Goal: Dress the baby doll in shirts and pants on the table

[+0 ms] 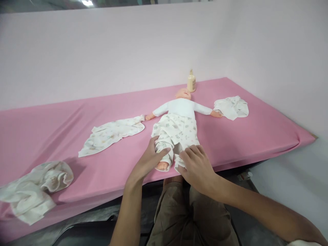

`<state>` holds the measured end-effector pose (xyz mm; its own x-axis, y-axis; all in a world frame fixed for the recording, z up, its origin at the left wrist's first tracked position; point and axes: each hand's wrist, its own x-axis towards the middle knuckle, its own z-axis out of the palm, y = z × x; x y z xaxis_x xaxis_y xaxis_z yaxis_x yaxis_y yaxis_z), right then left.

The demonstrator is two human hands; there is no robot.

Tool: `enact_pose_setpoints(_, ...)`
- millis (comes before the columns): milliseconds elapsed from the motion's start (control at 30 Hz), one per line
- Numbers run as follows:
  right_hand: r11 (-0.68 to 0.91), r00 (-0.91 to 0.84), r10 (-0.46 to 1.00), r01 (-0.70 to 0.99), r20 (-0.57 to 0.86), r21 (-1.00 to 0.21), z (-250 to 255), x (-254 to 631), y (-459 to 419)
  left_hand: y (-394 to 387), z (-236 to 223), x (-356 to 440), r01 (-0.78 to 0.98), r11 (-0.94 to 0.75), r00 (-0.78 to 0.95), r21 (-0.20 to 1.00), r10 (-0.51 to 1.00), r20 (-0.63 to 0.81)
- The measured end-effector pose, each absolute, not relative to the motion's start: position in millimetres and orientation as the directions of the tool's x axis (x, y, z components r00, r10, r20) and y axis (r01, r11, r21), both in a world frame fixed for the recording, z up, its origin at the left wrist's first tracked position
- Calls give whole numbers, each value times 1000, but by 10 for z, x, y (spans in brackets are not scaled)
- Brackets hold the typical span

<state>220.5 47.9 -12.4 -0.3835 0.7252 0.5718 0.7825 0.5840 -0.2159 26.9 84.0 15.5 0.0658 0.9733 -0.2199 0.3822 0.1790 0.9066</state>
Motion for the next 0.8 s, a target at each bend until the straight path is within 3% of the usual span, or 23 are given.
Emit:
enact_pose_setpoints(100, 594, -396, 750, 756, 529, -276, -91, 2154, 472, 831, 141, 273, 400, 181, 88, 898, 968, -234)
enact_pose_setpoints(233, 570, -421, 822, 631, 384, -527, 57, 2302, 556, 810, 150, 227, 430, 180, 110, 885, 962, -249)
enact_pose_setpoints(367, 354, -239, 935, 584, 263, -730, 154, 2630, 964, 805, 164, 127, 454, 173, 86, 874, 968, -236)
enact_pose_setpoints(500, 154, -132, 987, 595, 93, -789, 92, 2892, 1520, 1084, 141, -7, 449, 164, -69, 878, 986, -149)
enact_pose_setpoints(567, 99, -152, 988, 568, 14, -817, 30, 2951, 1718, 1391, 124, -48, 346, 154, -194, 926, 977, -90)
enact_pose_setpoints(633, 96, -164, 986, 530, 10, -842, -32, 2971, 1832, 1753, 111, -46, 120, 107, -247, 987, 966, -75)
enact_pose_setpoints(733, 169, -193, 978, 503, 80, -847, -108, 2980, 1894, 2242, 94, 40, -177, 174, -150, 969, 968, -201)
enact_pose_setpoints(800, 205, -229, 968, 497, 101, -843, -144, 2993, 1918, 2466, 68, 142, -187, 316, -43, 930, 943, -330)
